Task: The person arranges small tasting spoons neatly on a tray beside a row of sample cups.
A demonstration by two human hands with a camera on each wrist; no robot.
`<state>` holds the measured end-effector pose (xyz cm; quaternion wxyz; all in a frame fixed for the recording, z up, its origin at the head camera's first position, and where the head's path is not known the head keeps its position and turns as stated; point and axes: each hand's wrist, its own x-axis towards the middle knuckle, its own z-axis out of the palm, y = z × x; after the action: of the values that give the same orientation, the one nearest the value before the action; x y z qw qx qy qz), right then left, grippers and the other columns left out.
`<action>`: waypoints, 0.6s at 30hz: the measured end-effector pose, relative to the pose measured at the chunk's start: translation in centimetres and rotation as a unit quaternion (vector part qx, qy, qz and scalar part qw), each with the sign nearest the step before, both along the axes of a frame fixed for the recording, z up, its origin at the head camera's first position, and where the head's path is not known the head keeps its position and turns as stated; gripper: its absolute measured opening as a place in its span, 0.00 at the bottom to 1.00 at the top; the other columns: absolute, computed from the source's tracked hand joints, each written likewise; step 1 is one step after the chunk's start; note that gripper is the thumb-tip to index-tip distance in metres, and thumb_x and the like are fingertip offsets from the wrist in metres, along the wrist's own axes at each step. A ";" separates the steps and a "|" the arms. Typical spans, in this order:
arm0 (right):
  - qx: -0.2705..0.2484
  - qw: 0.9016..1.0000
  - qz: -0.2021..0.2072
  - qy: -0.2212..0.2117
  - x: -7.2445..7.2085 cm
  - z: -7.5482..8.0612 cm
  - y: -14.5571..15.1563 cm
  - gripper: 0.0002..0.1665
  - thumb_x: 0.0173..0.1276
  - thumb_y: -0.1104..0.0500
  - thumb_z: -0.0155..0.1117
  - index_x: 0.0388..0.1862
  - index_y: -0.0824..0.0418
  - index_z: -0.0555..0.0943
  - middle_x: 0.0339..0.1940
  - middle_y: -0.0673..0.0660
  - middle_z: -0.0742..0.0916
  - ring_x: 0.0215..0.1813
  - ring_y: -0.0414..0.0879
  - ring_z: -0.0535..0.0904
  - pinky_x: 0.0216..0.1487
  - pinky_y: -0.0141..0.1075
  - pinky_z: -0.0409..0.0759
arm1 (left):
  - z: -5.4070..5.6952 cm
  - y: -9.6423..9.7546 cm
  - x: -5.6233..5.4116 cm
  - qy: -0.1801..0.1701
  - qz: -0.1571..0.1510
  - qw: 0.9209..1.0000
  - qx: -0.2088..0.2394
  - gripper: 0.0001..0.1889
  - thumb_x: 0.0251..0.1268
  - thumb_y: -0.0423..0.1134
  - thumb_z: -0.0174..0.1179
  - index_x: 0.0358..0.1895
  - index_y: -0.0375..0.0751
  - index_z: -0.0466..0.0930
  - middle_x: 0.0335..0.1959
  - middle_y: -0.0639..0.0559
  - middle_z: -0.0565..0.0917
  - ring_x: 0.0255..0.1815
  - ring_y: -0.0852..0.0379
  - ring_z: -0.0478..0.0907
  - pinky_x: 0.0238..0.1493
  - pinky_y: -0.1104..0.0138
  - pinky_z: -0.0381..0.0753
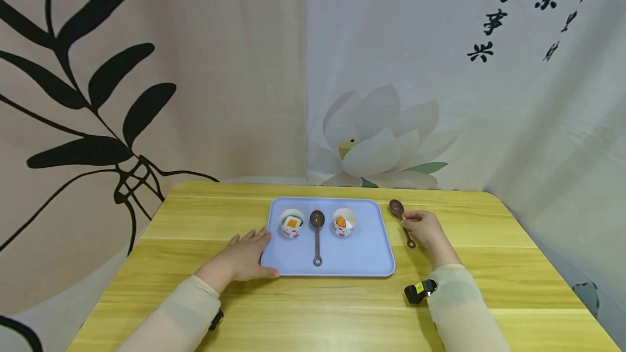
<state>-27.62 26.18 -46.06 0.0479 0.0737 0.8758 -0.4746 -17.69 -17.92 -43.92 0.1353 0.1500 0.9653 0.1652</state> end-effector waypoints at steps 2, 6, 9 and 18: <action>0.003 1.000 -0.001 0.003 -0.1 -0.2 0.0 0.21 0.71 0.66 0.63 0.58 0.77 0.77 0.46 0.69 0.85 0.40 0.47 0.81 0.36 0.32 0.80 | 0.0 0.0 0.0 -0.001 0.000 1.000 0.001 0.55 0.56 0.64 0.68 0.76 0.28 0.58 0.78 0.34 0.56 0.77 0.29 0.52 0.72 0.33 0.47; 0.017 1.000 0.002 0.011 -0.3 -0.5 -0.1 0.20 0.70 0.66 0.63 0.57 0.78 0.77 0.45 0.69 0.85 0.40 0.48 0.80 0.36 0.31 0.79 | 0.1 0.0 0.0 0.001 0.000 1.000 0.000 0.54 0.56 0.64 0.68 0.76 0.28 0.58 0.78 0.34 0.56 0.77 0.29 0.52 0.72 0.33 0.47; 0.016 1.000 -0.001 0.011 -0.4 -0.6 -0.4 0.19 0.69 0.67 0.63 0.56 0.77 0.78 0.45 0.69 0.85 0.41 0.49 0.81 0.37 0.32 0.79 | 0.1 0.0 0.1 0.001 0.000 1.000 -0.002 0.54 0.56 0.64 0.68 0.76 0.28 0.58 0.78 0.34 0.56 0.77 0.29 0.52 0.72 0.33 0.47; 0.016 1.000 -0.011 0.019 -0.4 -0.7 -0.9 0.17 0.66 0.73 0.64 0.54 0.77 0.78 0.37 0.63 0.84 0.37 0.47 0.77 0.33 0.29 0.76 | 0.2 0.1 0.1 0.001 0.001 1.000 -0.001 0.54 0.56 0.64 0.69 0.75 0.28 0.58 0.78 0.33 0.56 0.77 0.29 0.52 0.72 0.34 0.47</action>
<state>-28.05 25.29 -46.77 0.0252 0.0750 0.8831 -0.4624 -17.60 -17.85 -43.75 0.1346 0.1493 0.9657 0.1646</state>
